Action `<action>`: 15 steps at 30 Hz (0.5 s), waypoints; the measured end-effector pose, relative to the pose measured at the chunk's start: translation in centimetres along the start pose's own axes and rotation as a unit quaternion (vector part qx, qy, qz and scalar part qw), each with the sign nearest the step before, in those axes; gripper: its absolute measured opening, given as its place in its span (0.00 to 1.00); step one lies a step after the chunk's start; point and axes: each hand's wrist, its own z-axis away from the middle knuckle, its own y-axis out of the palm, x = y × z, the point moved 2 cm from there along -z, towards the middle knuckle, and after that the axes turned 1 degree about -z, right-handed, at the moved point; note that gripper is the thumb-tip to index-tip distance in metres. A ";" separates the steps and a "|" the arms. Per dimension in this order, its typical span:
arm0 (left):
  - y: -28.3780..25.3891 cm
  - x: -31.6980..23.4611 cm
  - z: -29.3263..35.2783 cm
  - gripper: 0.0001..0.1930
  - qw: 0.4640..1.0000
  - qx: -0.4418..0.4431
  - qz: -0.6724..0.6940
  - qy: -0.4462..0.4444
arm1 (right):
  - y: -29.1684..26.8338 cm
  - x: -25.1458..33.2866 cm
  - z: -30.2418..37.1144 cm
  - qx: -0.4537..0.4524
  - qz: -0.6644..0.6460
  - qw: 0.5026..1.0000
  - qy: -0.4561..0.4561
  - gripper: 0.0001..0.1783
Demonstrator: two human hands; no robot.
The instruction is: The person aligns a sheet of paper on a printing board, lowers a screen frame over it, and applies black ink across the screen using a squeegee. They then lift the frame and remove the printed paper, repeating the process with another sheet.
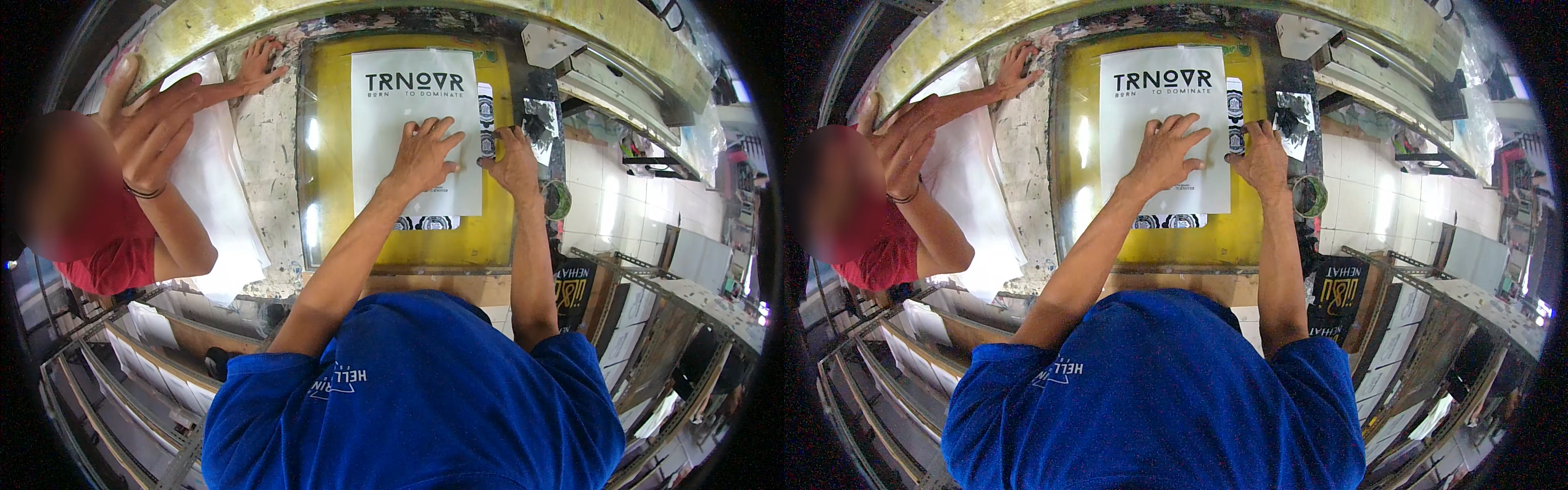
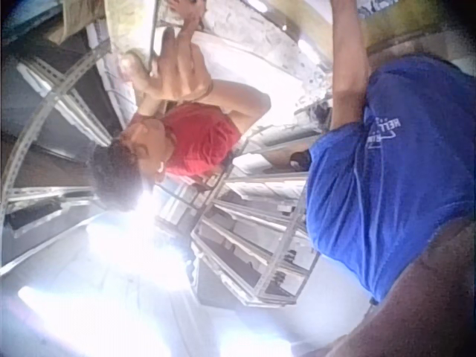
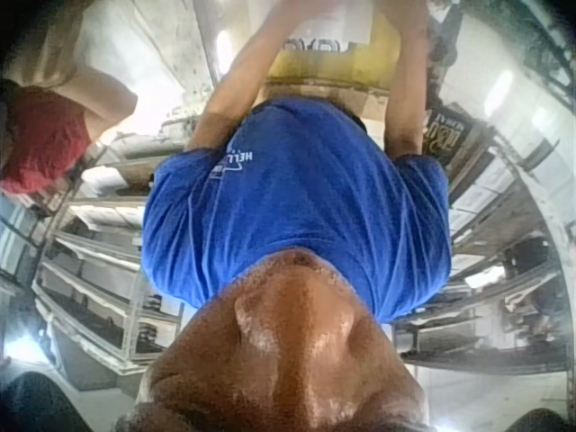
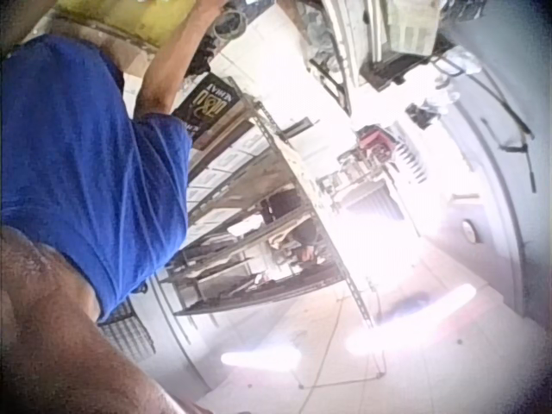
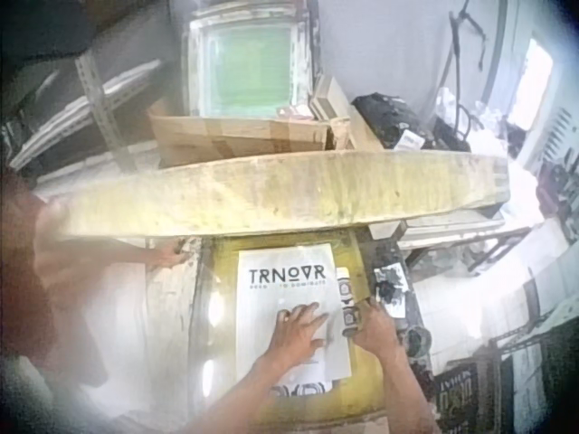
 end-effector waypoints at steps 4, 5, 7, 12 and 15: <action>0.4 0.4 0.7 0.35 0.999 0.043 -0.005 -0.015 | 0.2 -0.3 0.3 -0.029 -0.002 0.999 -0.015 0.37; 0.4 0.5 0.8 0.35 0.998 0.051 -0.006 -0.020 | 0.3 -0.3 0.3 -0.023 -0.003 1.000 -0.007 0.37; 0.5 0.6 0.9 0.35 0.998 0.051 -0.003 -0.023 | 0.3 -0.3 0.3 -0.013 -0.006 1.000 0.008 0.38; 0.5 0.6 1.0 0.34 0.999 0.032 0.006 -0.020 | 0.6 -0.8 0.4 -0.016 -0.009 1.000 0.003 0.39; 0.8 0.7 1.1 0.35 0.999 0.035 0.008 -0.025 | 0.3 -0.6 0.5 -0.009 -0.024 1.000 0.007 0.39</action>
